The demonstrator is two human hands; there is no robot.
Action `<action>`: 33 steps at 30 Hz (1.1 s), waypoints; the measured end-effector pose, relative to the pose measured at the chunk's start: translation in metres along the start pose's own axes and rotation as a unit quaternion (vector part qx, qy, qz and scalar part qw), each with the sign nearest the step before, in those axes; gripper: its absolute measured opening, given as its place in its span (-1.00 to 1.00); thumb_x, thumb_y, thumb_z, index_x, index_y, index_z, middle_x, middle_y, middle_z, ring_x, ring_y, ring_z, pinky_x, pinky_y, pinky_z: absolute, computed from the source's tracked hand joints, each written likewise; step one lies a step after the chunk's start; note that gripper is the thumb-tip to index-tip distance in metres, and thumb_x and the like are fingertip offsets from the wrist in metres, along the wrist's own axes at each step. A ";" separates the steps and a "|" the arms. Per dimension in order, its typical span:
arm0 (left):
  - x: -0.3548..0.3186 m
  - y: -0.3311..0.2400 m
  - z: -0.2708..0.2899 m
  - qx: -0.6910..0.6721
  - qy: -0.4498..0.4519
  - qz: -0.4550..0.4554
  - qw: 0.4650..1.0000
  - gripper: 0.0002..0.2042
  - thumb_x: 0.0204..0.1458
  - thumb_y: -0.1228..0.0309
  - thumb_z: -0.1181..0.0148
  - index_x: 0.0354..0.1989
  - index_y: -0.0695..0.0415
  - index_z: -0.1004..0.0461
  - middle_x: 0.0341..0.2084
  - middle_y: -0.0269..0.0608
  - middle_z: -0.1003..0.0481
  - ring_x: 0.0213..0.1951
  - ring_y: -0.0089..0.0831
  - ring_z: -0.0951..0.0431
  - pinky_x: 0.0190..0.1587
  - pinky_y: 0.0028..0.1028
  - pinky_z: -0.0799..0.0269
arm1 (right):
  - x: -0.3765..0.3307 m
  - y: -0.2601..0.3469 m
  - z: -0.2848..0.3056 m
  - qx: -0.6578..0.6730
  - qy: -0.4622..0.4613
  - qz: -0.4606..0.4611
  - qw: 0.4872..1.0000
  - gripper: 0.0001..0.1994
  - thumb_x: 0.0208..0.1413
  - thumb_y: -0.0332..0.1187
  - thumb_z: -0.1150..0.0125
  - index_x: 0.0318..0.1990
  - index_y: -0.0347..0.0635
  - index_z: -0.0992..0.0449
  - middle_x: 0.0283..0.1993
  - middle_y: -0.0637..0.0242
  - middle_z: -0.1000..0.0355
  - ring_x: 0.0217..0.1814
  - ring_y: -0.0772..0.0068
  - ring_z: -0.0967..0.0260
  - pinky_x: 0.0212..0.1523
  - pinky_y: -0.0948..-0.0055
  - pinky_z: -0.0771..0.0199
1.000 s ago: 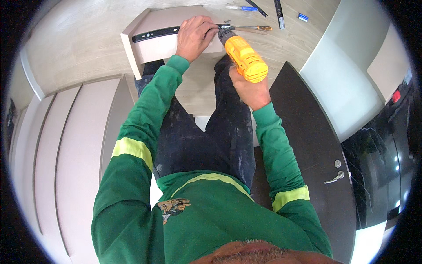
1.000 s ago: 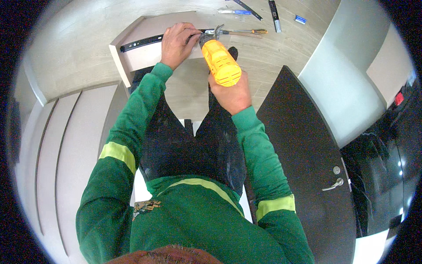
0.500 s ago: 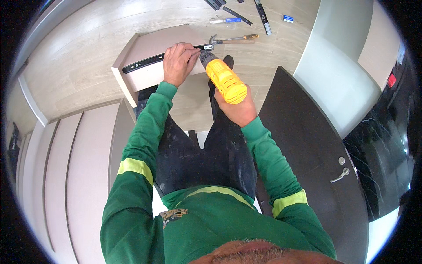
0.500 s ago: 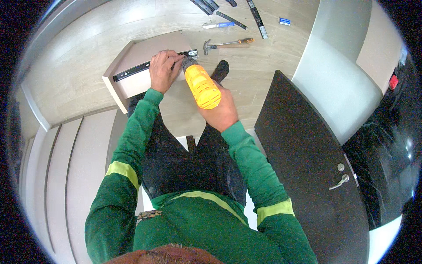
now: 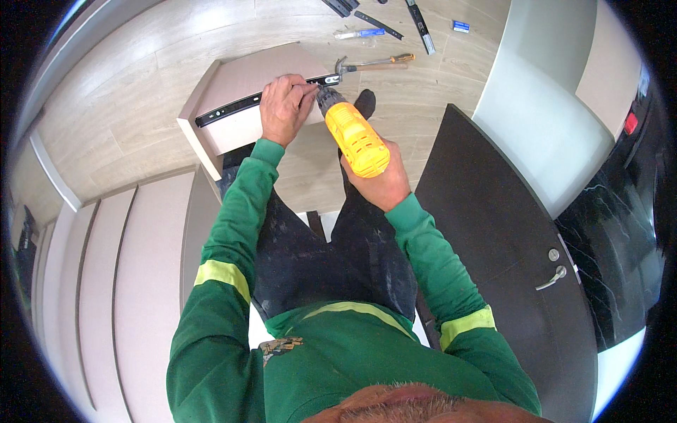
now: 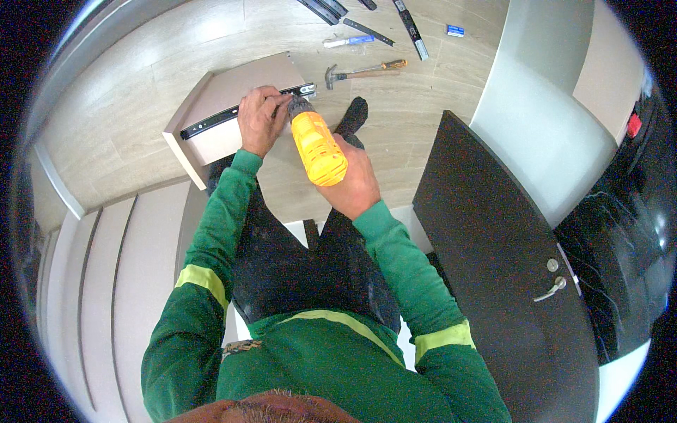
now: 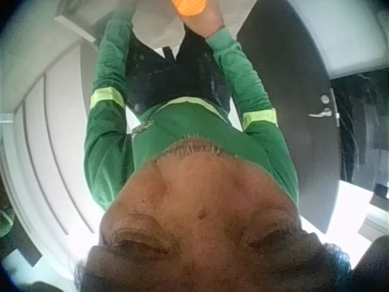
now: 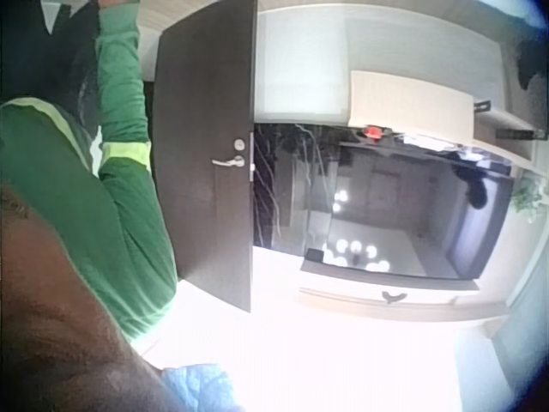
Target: The person assembles a wooden drawer by attaching metal slides using a cordless drill and screws. They then lift the drawer and install it into a cabinet unit with assistance from another person.
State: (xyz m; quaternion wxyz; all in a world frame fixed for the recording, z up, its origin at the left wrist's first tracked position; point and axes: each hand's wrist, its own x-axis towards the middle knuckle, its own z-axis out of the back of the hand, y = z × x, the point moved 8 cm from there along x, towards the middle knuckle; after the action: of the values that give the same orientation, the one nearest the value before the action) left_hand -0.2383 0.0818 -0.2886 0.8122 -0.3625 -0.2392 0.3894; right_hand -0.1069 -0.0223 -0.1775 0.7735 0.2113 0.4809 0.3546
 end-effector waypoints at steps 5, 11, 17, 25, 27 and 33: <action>0.001 -0.001 -0.001 0.009 -0.009 -0.011 1.000 -0.76 -0.09 0.44 -0.45 -0.22 0.00 -0.59 -0.23 -0.36 -0.50 -0.17 -0.29 -0.52 -0.16 -0.29 -0.36 | -0.002 0.001 -0.002 -0.004 -0.006 -0.009 1.000 -0.62 -0.10 -0.40 -0.48 -0.13 -0.28 -0.48 -0.21 -0.08 -0.54 -0.12 -0.23 -0.51 -0.16 0.09 -0.54; 0.002 -0.004 -0.001 0.016 0.000 -0.009 1.000 -0.76 -0.08 0.42 -0.45 -0.21 -0.01 -0.60 -0.23 -0.36 -0.50 -0.16 -0.29 -0.52 -0.15 -0.28 -0.36 | -0.004 0.000 -0.003 -0.018 -0.010 -0.005 1.000 -0.62 -0.12 -0.39 -0.49 -0.16 -0.29 -0.45 -0.23 -0.10 -0.53 -0.15 -0.26 -0.49 -0.20 0.04 -0.52; 0.002 -0.004 -0.002 0.017 -0.003 -0.011 1.000 -0.76 -0.08 0.42 -0.45 -0.21 0.00 -0.60 -0.23 -0.34 -0.51 -0.15 -0.28 -0.53 -0.13 -0.27 -0.37 | -0.002 -0.001 -0.001 -0.008 -0.007 -0.011 1.000 -0.61 -0.10 -0.38 -0.48 -0.14 -0.30 -0.47 -0.24 -0.09 -0.54 -0.16 -0.26 -0.51 -0.21 0.05 -0.54; 0.001 -0.001 -0.002 0.006 -0.015 0.008 1.000 -0.77 -0.07 0.43 -0.45 -0.24 0.05 -0.56 -0.21 -0.31 -0.51 -0.14 -0.25 -0.53 -0.11 -0.25 -0.40 | 0.000 0.004 0.003 0.019 -0.026 -0.013 0.999 -0.66 -0.05 -0.44 -0.44 -0.10 -0.28 -0.53 -0.23 -0.04 -0.57 -0.14 -0.19 -0.54 -0.18 0.16 -0.57; 0.000 0.000 -0.001 0.003 -0.021 0.019 1.000 -0.77 -0.06 0.42 -0.46 -0.24 0.05 -0.55 -0.20 -0.30 -0.51 -0.13 -0.24 -0.53 -0.10 -0.25 -0.40 | 0.001 0.005 0.003 0.012 -0.025 -0.014 1.000 -0.67 -0.05 -0.47 -0.42 -0.08 -0.28 -0.54 -0.22 -0.03 -0.58 -0.13 -0.17 -0.55 -0.17 0.20 -0.57; 0.003 0.000 0.001 -0.011 -0.010 0.018 1.000 -0.70 -0.05 0.39 -0.46 -0.13 0.04 -0.54 -0.14 -0.31 -0.50 -0.08 -0.25 -0.52 -0.08 -0.24 -0.40 | 0.004 -0.008 -0.001 -0.001 0.008 -0.036 0.999 -0.67 -0.03 -0.51 -0.38 -0.05 -0.31 -0.55 -0.18 -0.03 -0.59 -0.08 -0.08 -0.59 -0.11 0.27 -0.58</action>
State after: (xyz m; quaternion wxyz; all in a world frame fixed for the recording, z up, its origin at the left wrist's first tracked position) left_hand -0.2376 0.0845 -0.2873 0.7988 -0.3713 -0.2452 0.4048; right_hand -0.1034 -0.0243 -0.1859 0.7819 0.1902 0.4945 0.3286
